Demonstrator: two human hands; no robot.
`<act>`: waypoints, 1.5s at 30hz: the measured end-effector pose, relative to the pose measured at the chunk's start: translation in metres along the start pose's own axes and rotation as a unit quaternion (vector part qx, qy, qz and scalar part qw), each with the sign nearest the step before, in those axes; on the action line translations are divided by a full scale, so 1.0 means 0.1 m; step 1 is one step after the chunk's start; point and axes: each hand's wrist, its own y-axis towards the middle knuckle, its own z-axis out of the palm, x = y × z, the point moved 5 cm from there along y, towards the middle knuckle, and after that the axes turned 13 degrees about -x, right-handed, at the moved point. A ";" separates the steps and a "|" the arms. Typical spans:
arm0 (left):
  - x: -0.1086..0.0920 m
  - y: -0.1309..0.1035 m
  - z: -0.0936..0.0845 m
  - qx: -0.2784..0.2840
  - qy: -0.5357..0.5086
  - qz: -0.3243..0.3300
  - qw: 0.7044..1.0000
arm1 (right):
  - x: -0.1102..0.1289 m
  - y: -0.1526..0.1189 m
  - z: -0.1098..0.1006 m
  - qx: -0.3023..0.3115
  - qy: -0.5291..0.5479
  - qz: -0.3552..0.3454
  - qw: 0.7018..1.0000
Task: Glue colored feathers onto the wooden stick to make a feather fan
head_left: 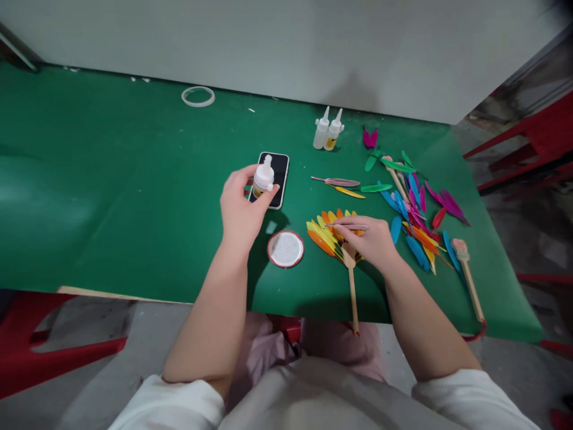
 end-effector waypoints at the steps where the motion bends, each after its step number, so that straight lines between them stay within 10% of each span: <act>1: 0.00 0.00 0.01 0.005 0.005 -0.005 1.000 | 0.00 0.00 0.01 0.000 -0.005 -0.003 1.000; 45: -0.06 -0.03 0.06 0.048 -0.009 -0.020 0.999 | -0.01 -0.01 0.08 0.025 -0.044 -0.021 0.999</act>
